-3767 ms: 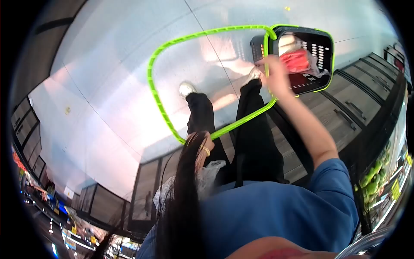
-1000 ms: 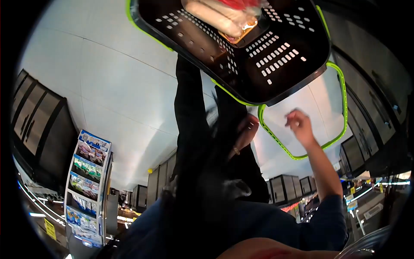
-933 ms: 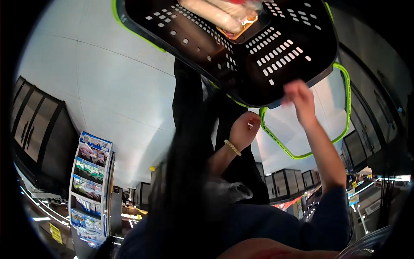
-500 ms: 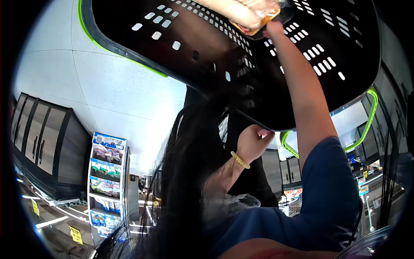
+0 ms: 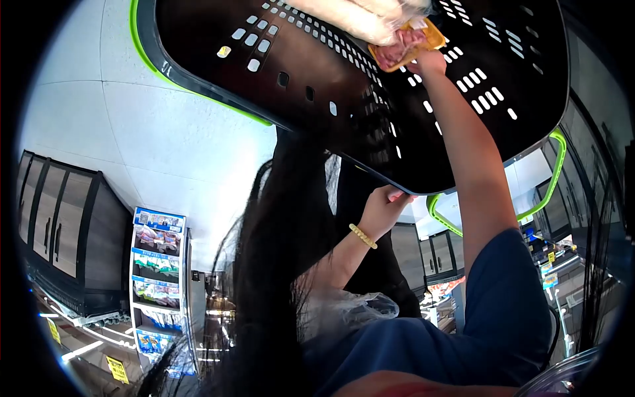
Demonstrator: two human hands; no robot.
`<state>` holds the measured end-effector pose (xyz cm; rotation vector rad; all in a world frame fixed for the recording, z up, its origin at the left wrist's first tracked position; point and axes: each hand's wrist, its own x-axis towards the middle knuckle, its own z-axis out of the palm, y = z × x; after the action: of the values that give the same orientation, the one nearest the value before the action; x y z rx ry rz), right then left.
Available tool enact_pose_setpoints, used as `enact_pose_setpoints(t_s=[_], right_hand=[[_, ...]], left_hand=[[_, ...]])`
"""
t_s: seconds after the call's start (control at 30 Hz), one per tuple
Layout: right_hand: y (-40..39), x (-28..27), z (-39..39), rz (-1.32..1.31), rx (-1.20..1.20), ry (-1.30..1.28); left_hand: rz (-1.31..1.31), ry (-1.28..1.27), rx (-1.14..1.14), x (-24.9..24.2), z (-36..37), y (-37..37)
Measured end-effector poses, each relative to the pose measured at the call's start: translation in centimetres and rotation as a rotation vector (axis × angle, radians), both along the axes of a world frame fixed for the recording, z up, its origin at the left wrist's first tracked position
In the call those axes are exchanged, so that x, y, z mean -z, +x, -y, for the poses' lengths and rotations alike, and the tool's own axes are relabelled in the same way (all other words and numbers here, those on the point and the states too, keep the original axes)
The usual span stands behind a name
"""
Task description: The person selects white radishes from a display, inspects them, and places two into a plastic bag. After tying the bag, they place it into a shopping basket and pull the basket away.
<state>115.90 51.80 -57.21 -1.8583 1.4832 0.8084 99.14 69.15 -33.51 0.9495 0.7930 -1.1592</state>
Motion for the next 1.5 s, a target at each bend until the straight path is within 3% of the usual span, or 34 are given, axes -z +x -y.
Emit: enact_pose_setpoints(t_s=[0.2, 0.33, 0.47, 0.57, 0.67, 0.83, 0.87, 0.97, 1.1, 1.13, 1.17, 1.27, 1.3, 1.37, 1.4, 1.43, 1.5], right_hand=[[2.6, -3.1, 1.9, -0.402, -0.422, -0.023], [2.9, -1.8, 2.1, -0.463, -0.460, -0.048], [2.2, -1.5, 1.8, -0.391, -0.433, -0.123], [2.3, -2.2, 1.2, -0.322, -0.598, -0.359], [3.4, -3.1, 1.2, -0.356, -0.638, -0.276], [3.4, -0.9, 2.1, -0.165, -0.830, -0.422], [3.7, -0.9, 2.5, -0.176, -0.656, -0.269], [4.4, -1.0, 2.3, -0.175, -0.497, -0.152], [4.0, -1.5, -2.5, 0.090, -0.585, -0.526], [3.3, -1.4, -3.7, 0.338, -0.674, -0.609], [3.1, -1.9, -5.3, 0.423, -0.886, -0.645], [3.1, -2.5, -10.7, 0.650, -1.519, -0.226], [3.6, -1.7, -12.2, 0.804, -1.625, 0.048], [4.7, -1.7, -17.0, 1.000, -1.842, 0.030], [5.9, -1.9, -19.2, 0.971, -1.914, 0.086], [7.2, -2.0, -21.1, 1.138, -1.880, 0.099], [8.1, 4.1, -23.3, 0.803, -2.278, 0.008]], left_hand=[[-0.013, -0.037, -0.093, 0.3, 0.0, -0.9], [-0.051, -0.031, -0.153, 0.5, -1.0, -1.1], [-0.084, 0.002, -0.220, 0.7, -2.1, -1.2], [-0.086, -0.010, -0.288, 0.7, -2.5, -0.9], [-0.138, -0.010, -0.246, 0.5, -3.4, 0.1], [-0.220, -0.010, -0.241, 0.0, -5.3, 1.4], [-0.246, -0.015, -0.242, 0.1, -5.3, 1.3], [-0.246, -0.020, -0.219, 0.2, -6.0, 0.5], [-0.243, -0.011, -0.221, 0.3, -7.0, 0.0], [-0.238, -0.009, -0.240, 0.4, -7.0, -0.4], [-0.225, -0.008, -0.264, 0.6, -6.9, -0.5], [-0.269, -0.030, -0.203, 0.9, -7.2, -0.3], [-0.270, -0.024, -0.199, 0.9, -7.3, -0.3], [-0.273, -0.014, -0.205, 0.9, -7.4, -0.1], [-0.278, -0.009, -0.209, 0.9, -7.4, 0.0], [-0.274, -0.016, -0.233, 1.0, -7.4, -0.3], [-0.276, -0.008, -0.326, 1.1, -6.9, -0.6]])
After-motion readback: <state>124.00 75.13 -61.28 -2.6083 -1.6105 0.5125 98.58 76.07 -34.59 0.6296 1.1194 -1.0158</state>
